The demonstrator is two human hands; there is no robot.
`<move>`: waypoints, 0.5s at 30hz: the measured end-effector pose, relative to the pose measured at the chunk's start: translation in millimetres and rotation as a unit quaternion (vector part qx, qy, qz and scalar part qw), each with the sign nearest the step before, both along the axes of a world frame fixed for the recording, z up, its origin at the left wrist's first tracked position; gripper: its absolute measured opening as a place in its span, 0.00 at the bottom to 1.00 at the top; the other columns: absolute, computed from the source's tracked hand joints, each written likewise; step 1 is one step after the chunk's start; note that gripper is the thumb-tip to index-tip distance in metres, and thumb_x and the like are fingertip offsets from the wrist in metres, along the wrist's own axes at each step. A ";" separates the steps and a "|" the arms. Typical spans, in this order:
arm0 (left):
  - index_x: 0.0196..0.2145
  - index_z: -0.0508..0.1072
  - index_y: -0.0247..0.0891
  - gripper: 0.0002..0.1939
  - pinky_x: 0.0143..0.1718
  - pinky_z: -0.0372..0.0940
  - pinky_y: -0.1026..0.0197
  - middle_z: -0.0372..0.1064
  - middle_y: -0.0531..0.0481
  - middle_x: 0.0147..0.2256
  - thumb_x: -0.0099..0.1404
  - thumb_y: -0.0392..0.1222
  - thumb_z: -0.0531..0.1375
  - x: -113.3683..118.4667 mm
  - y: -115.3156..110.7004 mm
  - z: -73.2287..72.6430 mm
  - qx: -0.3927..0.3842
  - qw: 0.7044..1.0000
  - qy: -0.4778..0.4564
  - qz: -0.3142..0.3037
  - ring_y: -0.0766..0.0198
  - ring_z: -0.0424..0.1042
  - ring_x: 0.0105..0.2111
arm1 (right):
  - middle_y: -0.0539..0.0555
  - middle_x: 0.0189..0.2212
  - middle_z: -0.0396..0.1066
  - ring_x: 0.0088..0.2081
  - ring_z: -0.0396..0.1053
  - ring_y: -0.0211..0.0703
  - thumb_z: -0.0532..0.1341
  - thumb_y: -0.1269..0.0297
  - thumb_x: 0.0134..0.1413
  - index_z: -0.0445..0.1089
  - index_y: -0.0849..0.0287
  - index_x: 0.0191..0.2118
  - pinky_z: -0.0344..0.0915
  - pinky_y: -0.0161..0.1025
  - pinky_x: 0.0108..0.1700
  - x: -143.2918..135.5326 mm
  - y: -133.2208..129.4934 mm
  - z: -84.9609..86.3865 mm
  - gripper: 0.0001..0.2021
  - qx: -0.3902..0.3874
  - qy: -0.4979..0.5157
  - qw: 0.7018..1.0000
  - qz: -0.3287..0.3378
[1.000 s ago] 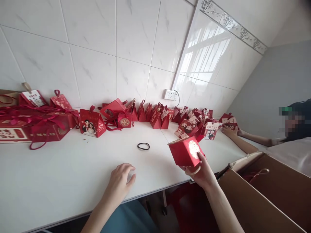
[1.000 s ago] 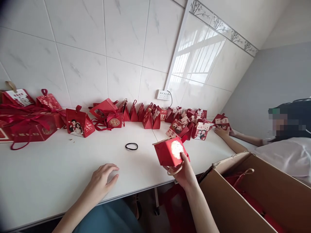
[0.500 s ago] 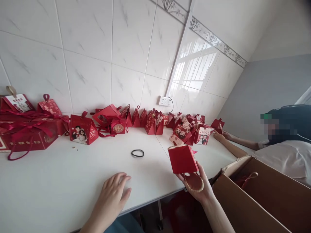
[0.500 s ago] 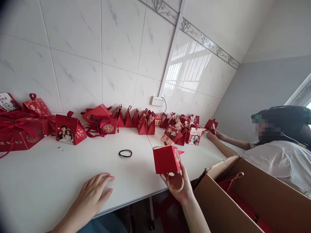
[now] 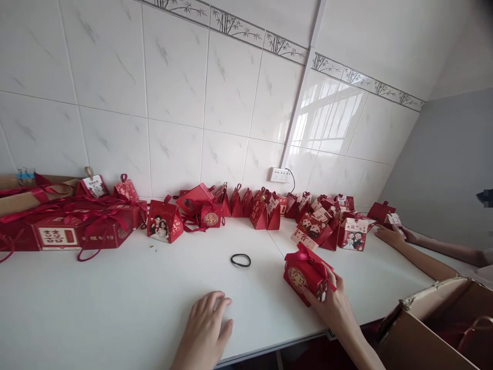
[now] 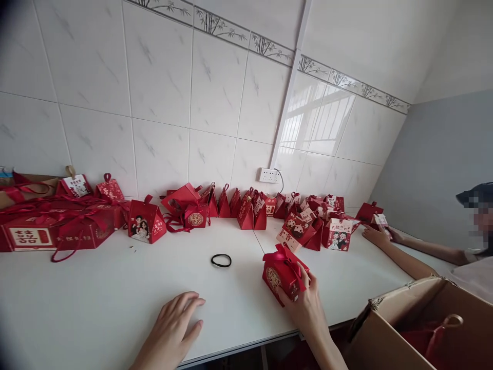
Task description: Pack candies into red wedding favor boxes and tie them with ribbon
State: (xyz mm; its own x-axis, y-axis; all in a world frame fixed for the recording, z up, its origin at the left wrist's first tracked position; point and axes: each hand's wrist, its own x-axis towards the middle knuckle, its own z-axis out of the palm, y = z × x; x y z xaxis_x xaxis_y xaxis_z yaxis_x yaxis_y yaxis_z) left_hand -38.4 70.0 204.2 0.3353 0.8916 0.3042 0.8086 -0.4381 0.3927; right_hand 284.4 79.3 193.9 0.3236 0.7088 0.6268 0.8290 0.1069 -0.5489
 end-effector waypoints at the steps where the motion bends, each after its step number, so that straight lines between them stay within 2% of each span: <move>1: 0.45 0.71 0.44 0.15 0.50 0.64 0.50 0.69 0.47 0.48 0.62 0.40 0.51 -0.1 -0.4 -0.1 0.000 1.000 -0.002 0.000 0.55 0.67 0.50 | 0.62 0.48 0.55 0.50 0.61 0.63 0.63 0.46 0.43 0.53 0.54 0.58 0.64 0.63 0.47 -1.0 1.4 -1.4 0.37 -0.009 0.013 1.000 -0.003; 4: 0.45 0.71 0.44 0.15 0.50 0.64 0.50 0.68 0.47 0.48 0.62 0.40 0.50 -0.9 -0.3 -1.0 0.009 1.000 -0.006 0.000 0.55 0.67 0.50 | 0.62 0.50 0.55 0.52 0.59 0.64 0.65 0.46 0.38 0.55 0.55 0.56 0.61 0.64 0.50 -9.6 -2.8 8.8 0.39 -0.022 0.077 0.997 0.006; 6: 0.45 0.70 0.43 0.15 0.50 0.63 0.50 0.68 0.47 0.48 0.63 0.41 0.50 -1.7 0.8 -1.7 0.016 1.000 -0.006 -0.003 0.55 0.67 0.50 | 0.60 0.49 0.57 0.52 0.60 0.61 0.66 0.46 0.35 0.58 0.55 0.53 0.59 0.62 0.53 -16.8 -10.4 23.3 0.37 -0.021 0.185 0.982 0.022; 7: 0.45 0.70 0.43 0.15 0.50 0.63 0.50 0.68 0.47 0.48 0.63 0.41 0.50 -2.1 1.5 -2.2 0.020 1.000 -0.005 -0.006 0.55 0.67 0.50 | 0.59 0.48 0.60 0.51 0.62 0.59 0.67 0.45 0.35 0.59 0.55 0.51 0.60 0.61 0.53 -19.7 -15.2 31.4 0.35 -0.024 0.273 0.961 0.038; 8: 0.45 0.70 0.43 0.15 0.50 0.63 0.50 0.68 0.47 0.48 0.64 0.41 0.50 -2.6 2.4 -2.6 0.023 1.000 -0.004 -0.010 0.55 0.67 0.50 | 0.58 0.46 0.62 0.49 0.64 0.58 0.66 0.45 0.36 0.60 0.55 0.48 0.62 0.59 0.52 -22.1 -20.8 39.6 0.33 -0.034 0.376 0.924 0.063; 10: 0.45 0.70 0.43 0.15 0.49 0.63 0.50 0.68 0.47 0.48 0.64 0.43 0.50 -3.7 4.5 -3.8 0.031 0.999 -0.001 -0.017 0.55 0.67 0.49 | 0.58 0.43 0.66 0.47 0.67 0.55 0.63 0.44 0.41 0.62 0.56 0.45 0.67 0.54 0.47 -24.8 -34.1 55.1 0.28 -0.056 0.573 0.807 0.131; 11: 0.45 0.71 0.43 0.15 0.49 0.62 0.50 0.69 0.47 0.48 0.64 0.43 0.50 -4.3 5.8 -4.5 0.036 0.999 0.000 -0.020 0.55 0.67 0.49 | 0.58 0.42 0.68 0.46 0.68 0.54 0.62 0.45 0.43 0.63 0.56 0.44 0.69 0.51 0.45 -25.4 -41.6 62.2 0.26 -0.066 0.641 0.746 0.169; 12: 0.45 0.71 0.43 0.15 0.49 0.62 0.50 0.69 0.47 0.48 0.64 0.44 0.50 -4.9 7.2 -5.2 0.039 0.999 0.000 -0.023 0.54 0.67 0.49 | 0.58 0.42 0.69 0.46 0.69 0.53 0.61 0.45 0.43 0.64 0.56 0.44 0.70 0.49 0.44 -25.7 -49.4 68.7 0.25 -0.075 0.684 0.698 0.201; 13: 0.45 0.71 0.44 0.15 0.49 0.62 0.50 0.69 0.47 0.48 0.63 0.45 0.50 -5.7 8.7 -6.1 0.042 0.999 0.000 -0.024 0.54 0.68 0.49 | 0.59 0.42 0.70 0.46 0.69 0.51 0.61 0.46 0.44 0.65 0.57 0.44 0.70 0.46 0.44 -25.8 -57.2 74.4 0.25 -0.083 0.706 0.666 0.227; 15: 0.45 0.71 0.45 0.16 0.49 0.62 0.50 0.69 0.48 0.48 0.63 0.47 0.50 -7.4 11.8 -8.0 0.044 0.999 -0.001 -0.024 0.54 0.68 0.49 | 0.60 0.42 0.72 0.47 0.70 0.50 0.59 0.46 0.44 0.66 0.59 0.45 0.70 0.43 0.44 -25.4 -72.0 83.3 0.26 -0.102 0.722 0.638 0.249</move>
